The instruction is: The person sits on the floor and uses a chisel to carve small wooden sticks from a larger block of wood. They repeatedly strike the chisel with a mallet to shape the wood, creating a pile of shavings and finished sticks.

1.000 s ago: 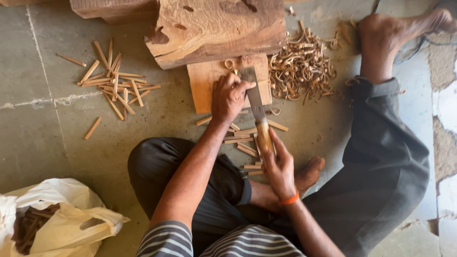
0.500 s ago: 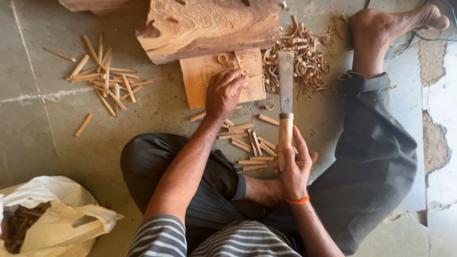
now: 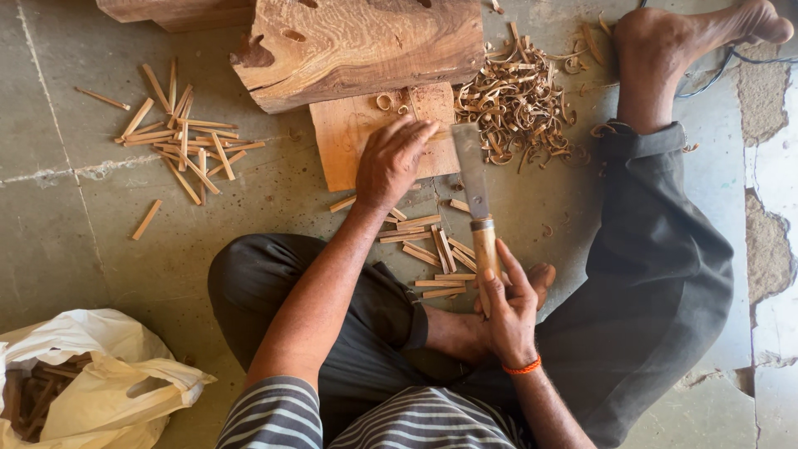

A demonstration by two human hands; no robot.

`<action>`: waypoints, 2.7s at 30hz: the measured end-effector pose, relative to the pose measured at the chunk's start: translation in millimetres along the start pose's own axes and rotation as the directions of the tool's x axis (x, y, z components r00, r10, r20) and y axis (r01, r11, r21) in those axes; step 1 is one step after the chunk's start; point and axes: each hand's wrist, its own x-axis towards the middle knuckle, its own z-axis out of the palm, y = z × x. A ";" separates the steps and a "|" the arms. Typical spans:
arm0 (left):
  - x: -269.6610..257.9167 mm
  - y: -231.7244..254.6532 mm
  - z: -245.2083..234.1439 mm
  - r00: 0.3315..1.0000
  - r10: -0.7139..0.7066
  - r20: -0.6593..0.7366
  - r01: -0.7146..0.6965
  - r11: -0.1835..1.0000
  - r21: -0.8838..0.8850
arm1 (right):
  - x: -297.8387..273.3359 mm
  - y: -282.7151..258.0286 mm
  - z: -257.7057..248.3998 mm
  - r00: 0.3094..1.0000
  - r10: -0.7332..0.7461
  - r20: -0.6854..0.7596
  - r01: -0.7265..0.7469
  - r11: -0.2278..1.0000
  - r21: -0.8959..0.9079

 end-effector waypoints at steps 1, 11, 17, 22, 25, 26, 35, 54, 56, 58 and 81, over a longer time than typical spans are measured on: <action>0.8 -0.8 1.4 1.000 -0.008 -0.024 0.008 1.000 0.008 | 0.3 0.0 1.1 1.000 0.022 0.012 -0.022 1.000 0.004; 2.0 11.8 -12.9 0.993 -0.102 -0.065 0.104 0.994 0.036 | 3.1 -3.6 20.6 0.997 -0.002 0.080 0.008 0.996 -0.084; -5.3 13.9 -13.0 0.993 -0.090 -0.072 0.093 0.995 0.040 | 49.7 -14.6 53.6 0.984 -0.157 0.086 0.172 0.960 -0.220; 0.2 10.3 -7.1 0.990 -0.081 -0.118 0.083 0.996 0.014 | 44.8 -20.7 60.1 0.995 -0.051 0.089 0.054 0.998 -0.033; 7.5 5.7 -12.2 0.993 -0.082 -0.088 0.086 0.995 0.043 | 39.8 -27.9 63.0 0.995 -0.078 0.069 0.086 0.989 -0.116; 4.2 9.5 -13.2 0.993 -0.104 -0.056 0.107 0.993 0.055 | 36.7 -28.4 61.5 0.996 -0.070 0.058 0.080 0.980 -0.181; 11.0 22.9 -34.6 0.987 -0.125 -0.097 0.126 0.992 -0.001 | 44.2 -19.6 66.6 0.980 -0.184 0.082 0.185 0.983 -0.010; 5.6 14.5 -20.5 0.989 -0.103 -0.110 0.105 0.994 0.015 | 52.1 -16.3 78.6 1.000 0.020 0.024 -0.020 1.000 -0.013; 8.1 11.2 -15.8 0.987 -0.094 -0.131 0.096 0.995 0.013 | 55.2 -14.1 80.8 0.999 0.028 0.016 -0.029 0.998 0.055; 6.6 9.1 -11.8 0.985 -0.118 -0.124 0.123 0.992 0.029 | 54.2 -14.9 79.3 1.000 0.012 0.028 -0.015 0.993 0.113; 8.9 -5.4 -55.1 0.711 -0.684 -0.167 0.201 0.425 -0.883 | -6.7 43.1 5.5 0.994 0.046 0.103 -0.054 0.995 0.078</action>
